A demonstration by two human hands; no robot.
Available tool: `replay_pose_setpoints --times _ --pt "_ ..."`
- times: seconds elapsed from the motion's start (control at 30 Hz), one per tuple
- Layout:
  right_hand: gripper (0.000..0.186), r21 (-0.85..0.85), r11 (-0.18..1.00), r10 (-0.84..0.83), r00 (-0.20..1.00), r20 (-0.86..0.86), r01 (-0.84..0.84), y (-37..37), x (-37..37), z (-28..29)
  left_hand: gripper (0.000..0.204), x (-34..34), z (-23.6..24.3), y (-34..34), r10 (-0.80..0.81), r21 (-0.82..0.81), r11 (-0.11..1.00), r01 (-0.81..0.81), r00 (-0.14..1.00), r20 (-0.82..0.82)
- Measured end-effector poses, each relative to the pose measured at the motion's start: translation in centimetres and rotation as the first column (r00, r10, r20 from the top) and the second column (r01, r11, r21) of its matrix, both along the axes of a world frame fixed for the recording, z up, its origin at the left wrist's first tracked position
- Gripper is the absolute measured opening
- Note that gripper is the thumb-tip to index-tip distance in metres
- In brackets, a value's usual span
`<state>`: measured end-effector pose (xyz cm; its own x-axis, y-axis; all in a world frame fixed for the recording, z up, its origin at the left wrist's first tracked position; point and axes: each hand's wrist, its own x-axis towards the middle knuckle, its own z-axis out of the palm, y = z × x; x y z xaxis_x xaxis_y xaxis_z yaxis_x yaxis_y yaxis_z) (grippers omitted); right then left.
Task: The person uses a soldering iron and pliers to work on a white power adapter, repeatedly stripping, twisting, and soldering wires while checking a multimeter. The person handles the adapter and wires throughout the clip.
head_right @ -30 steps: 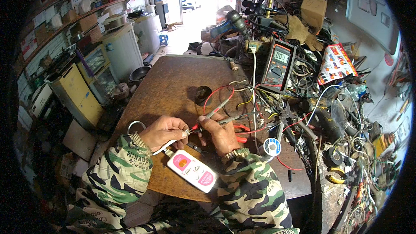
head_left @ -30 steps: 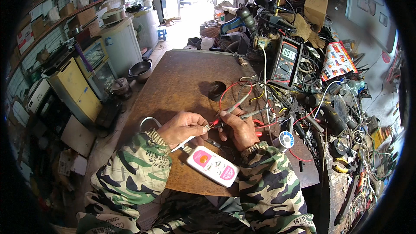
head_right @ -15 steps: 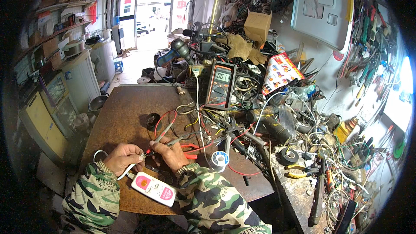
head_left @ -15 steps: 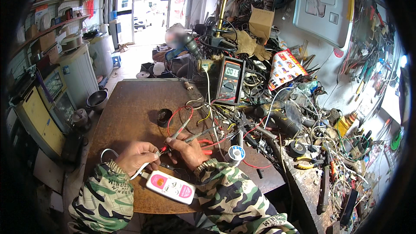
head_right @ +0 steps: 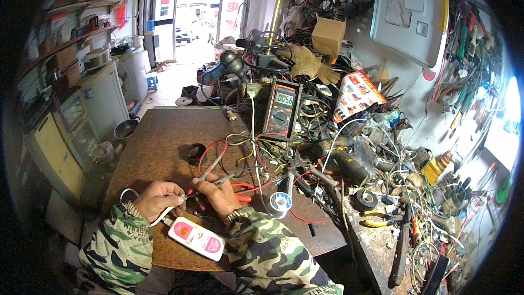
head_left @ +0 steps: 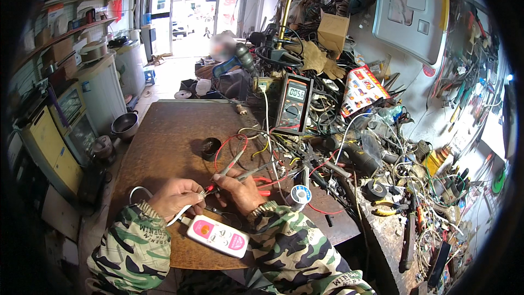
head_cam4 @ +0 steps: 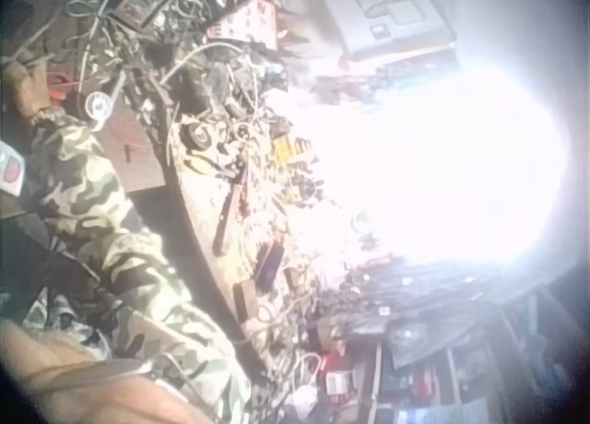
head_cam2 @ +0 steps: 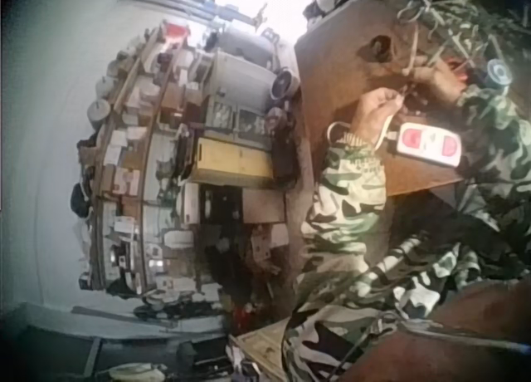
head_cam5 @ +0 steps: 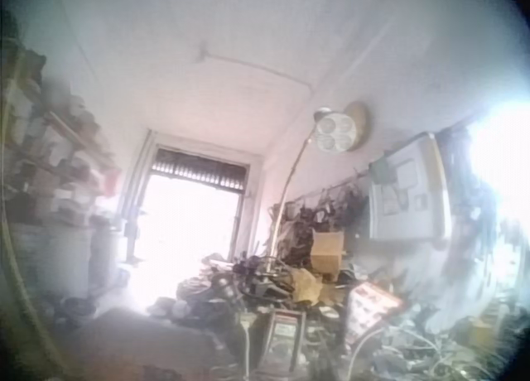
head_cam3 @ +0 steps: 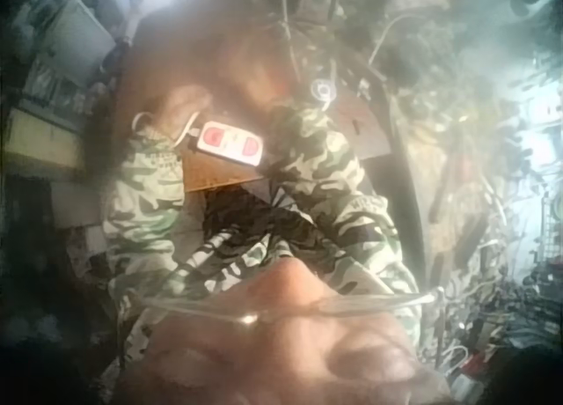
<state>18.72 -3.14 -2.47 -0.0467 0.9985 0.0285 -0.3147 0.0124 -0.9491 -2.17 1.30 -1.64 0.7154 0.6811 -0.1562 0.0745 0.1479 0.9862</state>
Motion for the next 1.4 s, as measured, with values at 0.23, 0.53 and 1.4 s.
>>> replay_pose_setpoints --times 0.23,0.53,1.4 --pt "0.022 0.007 1.000 0.005 1.000 -0.012 -0.005 0.2 0.1 -0.5 0.017 0.1 -0.1 0.2 -0.021 -0.005 1.000 0.021 1.000 0.014" --pt "0.022 -0.018 0.999 -0.043 0.999 -0.017 0.043 0.0 -0.3 0.3 0.015 0.0 -0.2 0.2 -0.024 0.030 0.999 0.024 1.000 0.004" --pt "0.018 -0.013 1.000 -0.021 1.000 -0.012 0.020 0.1 0.1 -0.2 0.015 0.1 -0.3 0.3 -0.031 0.022 0.999 0.031 0.999 0.023"
